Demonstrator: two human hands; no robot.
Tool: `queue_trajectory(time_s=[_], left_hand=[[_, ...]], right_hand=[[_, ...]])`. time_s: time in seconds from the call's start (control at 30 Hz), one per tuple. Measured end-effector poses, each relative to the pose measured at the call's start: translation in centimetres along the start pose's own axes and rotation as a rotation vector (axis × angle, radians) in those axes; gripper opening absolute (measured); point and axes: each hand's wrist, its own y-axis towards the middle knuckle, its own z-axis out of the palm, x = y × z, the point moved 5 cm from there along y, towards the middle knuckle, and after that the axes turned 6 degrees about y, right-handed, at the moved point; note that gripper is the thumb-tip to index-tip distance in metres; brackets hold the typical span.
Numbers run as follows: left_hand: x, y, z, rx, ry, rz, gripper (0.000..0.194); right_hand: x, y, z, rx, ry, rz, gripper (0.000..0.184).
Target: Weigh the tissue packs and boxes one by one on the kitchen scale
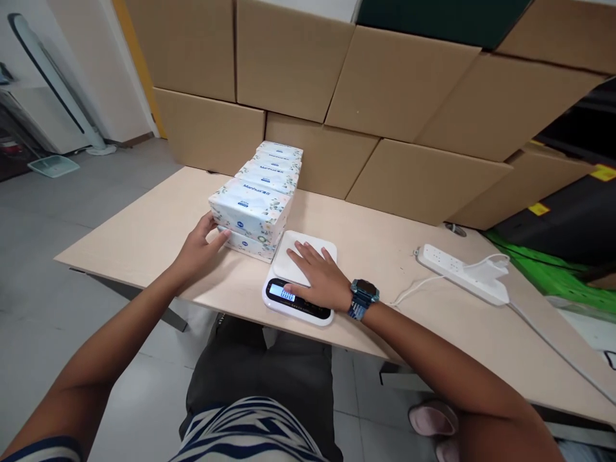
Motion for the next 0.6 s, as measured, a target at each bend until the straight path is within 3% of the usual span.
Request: queue_trajectory(time_s=[0.2,0.4,0.6], left_hand=[[-0.5,-0.5,0.0,-0.037,0.26,0.009,0.057],[0.0,-0.4,-0.1,-0.062,0.317,0.041,0.06],[0.8,0.5,-0.3,-0.109,0.313,0.059,0.055]], right_hand=[[-1.7,-1.9,-0.5,0.037,-0.063,0.013,0.098],[-4.6,-5.1,-1.3,0.029,-0.064,0.029,0.098],[-6.5,-6.1,-1.9,0.03,-0.063,0.036,0.102]])
